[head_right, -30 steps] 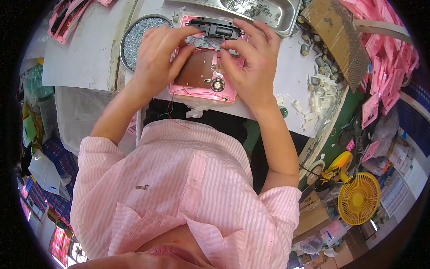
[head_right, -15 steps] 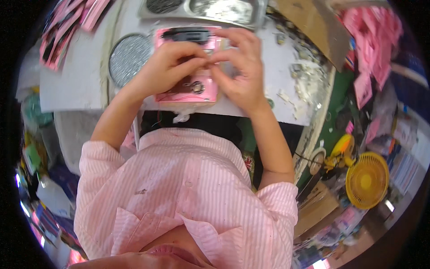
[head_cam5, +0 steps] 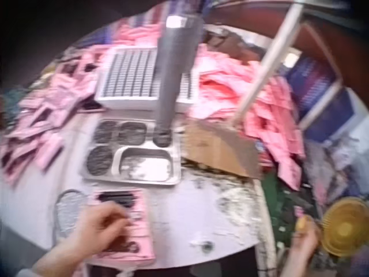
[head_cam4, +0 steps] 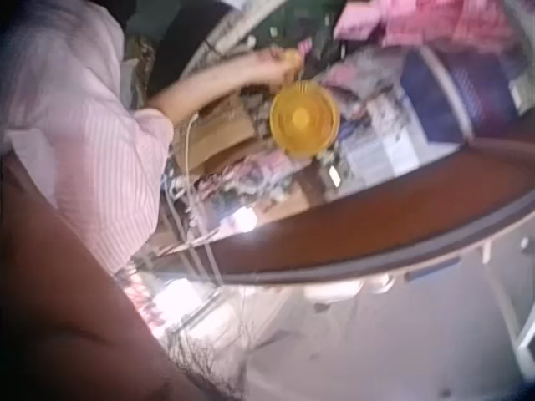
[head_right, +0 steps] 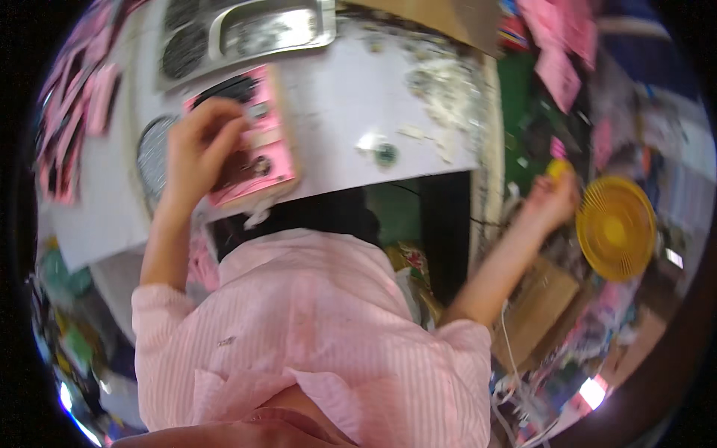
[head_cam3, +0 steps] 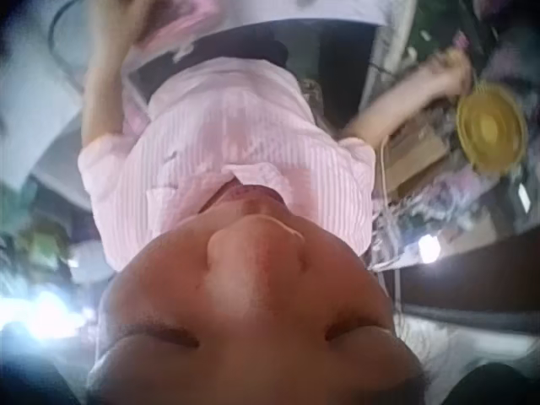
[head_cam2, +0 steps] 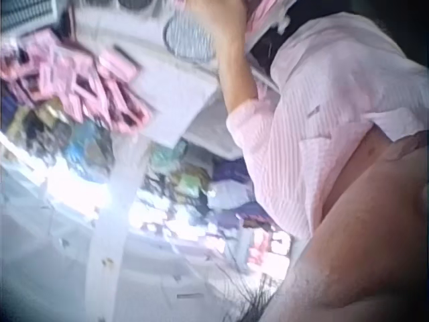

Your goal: Assembling electronic components into a pink toy housing using a soldering iron and an electric screwdriver.

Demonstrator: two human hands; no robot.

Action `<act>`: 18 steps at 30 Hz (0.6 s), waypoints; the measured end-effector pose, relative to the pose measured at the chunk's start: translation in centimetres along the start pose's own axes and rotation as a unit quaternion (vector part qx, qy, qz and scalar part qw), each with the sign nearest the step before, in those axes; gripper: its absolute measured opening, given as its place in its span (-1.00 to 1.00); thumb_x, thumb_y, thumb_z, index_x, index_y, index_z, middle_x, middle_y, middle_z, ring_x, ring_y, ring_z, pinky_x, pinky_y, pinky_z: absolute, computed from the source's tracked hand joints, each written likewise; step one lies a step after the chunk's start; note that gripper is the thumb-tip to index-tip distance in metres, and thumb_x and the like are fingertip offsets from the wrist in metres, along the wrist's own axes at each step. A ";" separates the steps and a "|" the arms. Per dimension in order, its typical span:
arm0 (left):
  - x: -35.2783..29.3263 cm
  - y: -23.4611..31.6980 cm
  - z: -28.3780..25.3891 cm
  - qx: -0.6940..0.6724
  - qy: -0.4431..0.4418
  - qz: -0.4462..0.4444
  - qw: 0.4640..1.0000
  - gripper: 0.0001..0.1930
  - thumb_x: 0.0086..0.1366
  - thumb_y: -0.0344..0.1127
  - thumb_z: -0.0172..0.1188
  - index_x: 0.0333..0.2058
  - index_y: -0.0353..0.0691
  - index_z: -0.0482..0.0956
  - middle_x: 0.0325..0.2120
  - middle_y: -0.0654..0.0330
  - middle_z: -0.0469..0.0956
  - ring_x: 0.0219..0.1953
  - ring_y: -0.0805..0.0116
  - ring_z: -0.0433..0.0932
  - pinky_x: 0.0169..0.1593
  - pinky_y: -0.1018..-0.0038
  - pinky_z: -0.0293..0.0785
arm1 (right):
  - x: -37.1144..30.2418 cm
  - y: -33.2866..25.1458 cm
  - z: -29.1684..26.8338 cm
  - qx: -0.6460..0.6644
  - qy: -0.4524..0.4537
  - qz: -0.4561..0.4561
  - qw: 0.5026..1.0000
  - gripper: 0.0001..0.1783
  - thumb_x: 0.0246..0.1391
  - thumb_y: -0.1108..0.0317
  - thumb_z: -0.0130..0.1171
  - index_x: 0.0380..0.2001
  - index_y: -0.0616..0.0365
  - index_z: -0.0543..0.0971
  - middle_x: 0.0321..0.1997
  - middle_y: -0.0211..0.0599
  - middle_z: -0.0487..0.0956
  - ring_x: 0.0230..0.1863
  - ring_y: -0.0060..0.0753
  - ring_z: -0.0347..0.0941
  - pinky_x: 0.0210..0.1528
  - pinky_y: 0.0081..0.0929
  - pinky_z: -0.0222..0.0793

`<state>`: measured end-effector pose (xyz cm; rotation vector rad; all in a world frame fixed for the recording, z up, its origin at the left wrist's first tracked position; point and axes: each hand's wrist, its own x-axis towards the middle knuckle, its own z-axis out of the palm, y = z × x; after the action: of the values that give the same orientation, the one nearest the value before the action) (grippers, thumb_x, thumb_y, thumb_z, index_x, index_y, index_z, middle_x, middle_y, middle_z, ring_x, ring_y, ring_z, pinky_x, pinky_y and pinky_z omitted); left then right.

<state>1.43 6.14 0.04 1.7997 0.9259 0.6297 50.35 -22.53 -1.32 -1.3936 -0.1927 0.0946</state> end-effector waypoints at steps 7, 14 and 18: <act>-0.4 0.0 0.4 0.004 0.052 0.005 0.999 -0.88 0.29 -0.41 0.30 -0.27 -0.34 0.65 -0.53 0.18 0.63 -0.56 0.48 0.57 -0.44 0.53 0.49 | 3.0 -0.2 0.1 -0.202 0.121 -0.140 0.962 -0.75 0.05 0.27 0.41 -0.28 0.12 0.57 -0.55 -0.43 0.45 -0.61 -0.55 0.31 -0.56 -0.62 0.22; 0.8 -1.9 0.9 0.215 0.149 0.225 0.939 -0.91 0.06 -0.39 0.37 -0.42 -0.20 0.67 -0.32 0.23 0.55 -0.25 0.21 0.49 -0.15 0.30 0.41 | -6.4 -5.1 -0.3 0.147 -0.020 -0.025 0.989 -0.65 0.18 0.24 0.11 -0.07 0.28 0.51 -0.45 -0.30 0.46 -0.49 -0.48 0.33 -0.54 -0.65 0.21; 1.0 -2.6 2.3 0.243 0.139 0.185 0.942 -0.91 -0.01 -0.37 0.37 -0.51 -0.15 0.63 -0.23 0.28 0.47 -0.12 0.13 0.38 -0.03 0.22 0.29 | -14.3 -0.5 7.0 0.051 -0.176 -0.002 0.983 -0.79 0.18 0.53 0.09 -0.11 0.16 0.47 -0.42 -0.30 0.46 -0.48 -0.53 0.36 -0.46 -0.66 0.32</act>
<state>2.89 6.31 -3.18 2.4050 0.9975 0.9738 34.96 -18.39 -0.83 -1.2668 -0.4773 0.3446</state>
